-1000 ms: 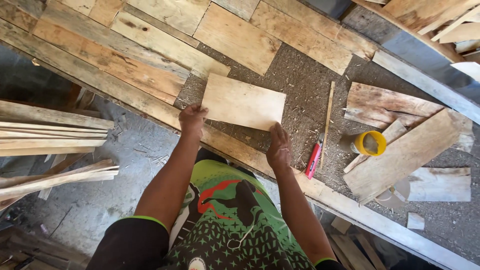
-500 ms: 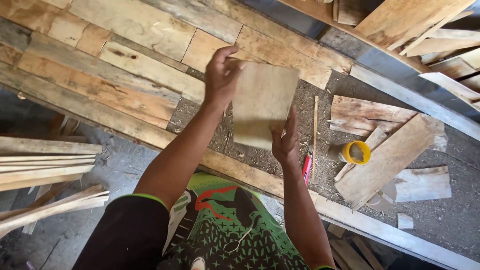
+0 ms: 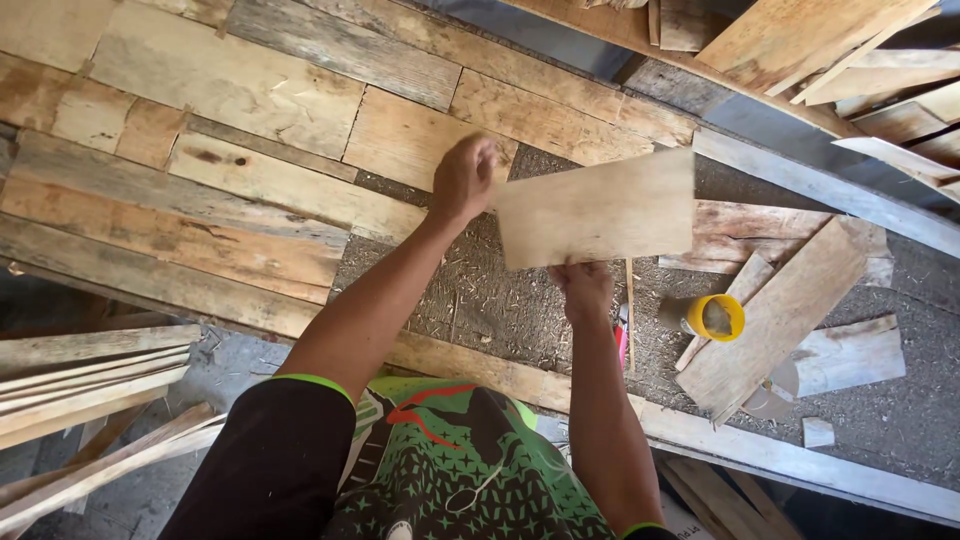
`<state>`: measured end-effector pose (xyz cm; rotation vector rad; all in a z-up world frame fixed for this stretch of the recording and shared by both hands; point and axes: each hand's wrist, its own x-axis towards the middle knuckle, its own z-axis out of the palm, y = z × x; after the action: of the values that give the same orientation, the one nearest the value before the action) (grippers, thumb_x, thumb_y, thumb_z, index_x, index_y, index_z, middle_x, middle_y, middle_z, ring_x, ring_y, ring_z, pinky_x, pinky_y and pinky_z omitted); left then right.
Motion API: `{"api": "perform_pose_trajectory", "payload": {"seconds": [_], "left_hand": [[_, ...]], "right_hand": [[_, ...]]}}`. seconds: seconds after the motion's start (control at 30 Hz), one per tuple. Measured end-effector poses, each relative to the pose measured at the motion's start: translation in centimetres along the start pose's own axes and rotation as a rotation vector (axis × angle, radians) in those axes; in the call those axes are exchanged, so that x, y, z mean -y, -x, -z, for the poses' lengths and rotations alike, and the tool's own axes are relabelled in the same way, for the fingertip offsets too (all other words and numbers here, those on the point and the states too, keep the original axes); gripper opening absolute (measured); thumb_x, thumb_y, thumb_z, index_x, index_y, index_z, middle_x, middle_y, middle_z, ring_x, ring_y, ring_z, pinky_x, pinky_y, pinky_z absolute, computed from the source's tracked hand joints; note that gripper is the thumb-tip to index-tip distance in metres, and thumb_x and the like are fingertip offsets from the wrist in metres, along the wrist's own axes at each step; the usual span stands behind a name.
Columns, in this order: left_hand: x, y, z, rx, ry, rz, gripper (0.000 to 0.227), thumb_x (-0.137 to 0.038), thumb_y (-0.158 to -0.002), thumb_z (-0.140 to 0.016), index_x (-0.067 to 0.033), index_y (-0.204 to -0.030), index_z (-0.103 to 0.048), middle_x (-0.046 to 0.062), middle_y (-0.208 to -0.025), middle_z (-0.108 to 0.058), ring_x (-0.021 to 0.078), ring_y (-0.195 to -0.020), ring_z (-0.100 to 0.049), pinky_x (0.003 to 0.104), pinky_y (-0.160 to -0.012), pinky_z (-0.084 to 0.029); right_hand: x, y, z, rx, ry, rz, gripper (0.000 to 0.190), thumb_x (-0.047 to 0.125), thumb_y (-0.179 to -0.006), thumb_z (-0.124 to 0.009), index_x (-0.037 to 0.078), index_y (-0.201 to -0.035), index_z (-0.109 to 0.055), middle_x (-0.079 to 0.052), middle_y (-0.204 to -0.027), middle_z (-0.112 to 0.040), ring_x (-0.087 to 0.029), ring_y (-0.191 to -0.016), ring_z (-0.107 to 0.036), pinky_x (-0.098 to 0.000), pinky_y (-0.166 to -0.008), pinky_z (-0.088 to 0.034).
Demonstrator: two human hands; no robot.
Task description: The person is seen cutting and fitting thin wood panels onto a larger surface using a utility knife.
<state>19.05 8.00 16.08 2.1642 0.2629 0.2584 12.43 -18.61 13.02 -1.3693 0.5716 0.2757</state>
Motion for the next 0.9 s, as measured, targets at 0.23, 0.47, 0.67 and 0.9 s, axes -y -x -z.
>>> {"api": "perform_pose_trajectory", "payload": {"seconds": [0.23,0.47,0.67,0.9], "left_hand": [[8.4,2.8,-4.9,0.407,-0.487,-0.216,0.04,0.007,-0.097,-0.052,-0.0061,-0.133,-0.063,0.015,-0.144,-0.063,0.0265,-0.127,-0.065,0.033,-0.102,-0.059],[9.9,3.5,-7.2,0.478,-0.578,-0.443,0.041,-0.017,-0.103,-0.046,0.0014,-0.139,-0.055,0.021,-0.158,-0.039,0.0388,-0.145,-0.034,0.046,-0.121,-0.026],[7.0,3.2,-5.8,0.638,-0.87,-0.458,0.046,-0.013,-0.108,-0.046,0.0008,-0.151,-0.05,0.02,-0.162,-0.04,0.0353,-0.151,-0.035,0.041,-0.131,-0.027],[10.2,3.9,-8.5,0.614,-0.802,-0.34,0.065,0.003,-0.104,-0.035,-0.0215,-0.164,-0.03,0.012,-0.172,-0.018,0.0355,-0.155,-0.023,0.04,-0.122,-0.029]], "right_hand": [[-2.2,-6.2,-2.1,-0.157,-0.26,-0.194,0.021,0.001,-0.102,-0.056,-0.005,-0.122,-0.055,-0.018,-0.113,-0.068,-0.027,-0.094,-0.073,-0.0362,-0.081,-0.067],[-4.9,-10.3,-2.8,-0.224,-0.386,-0.283,0.03,0.003,-0.102,-0.056,-0.001,-0.131,-0.053,-0.017,-0.116,-0.068,-0.028,-0.096,-0.073,-0.0399,-0.082,-0.069],[-5.5,-10.6,-3.6,-0.271,-0.425,-0.317,0.031,0.002,-0.101,-0.057,-0.001,-0.131,-0.053,-0.018,-0.118,-0.068,-0.029,-0.095,-0.073,-0.0414,-0.082,-0.069],[-2.2,-8.0,-5.1,-0.312,-0.26,-0.373,0.027,0.007,-0.099,-0.066,-0.008,-0.12,-0.061,-0.022,-0.109,-0.073,-0.031,-0.093,-0.077,-0.0393,-0.077,-0.067]]}}
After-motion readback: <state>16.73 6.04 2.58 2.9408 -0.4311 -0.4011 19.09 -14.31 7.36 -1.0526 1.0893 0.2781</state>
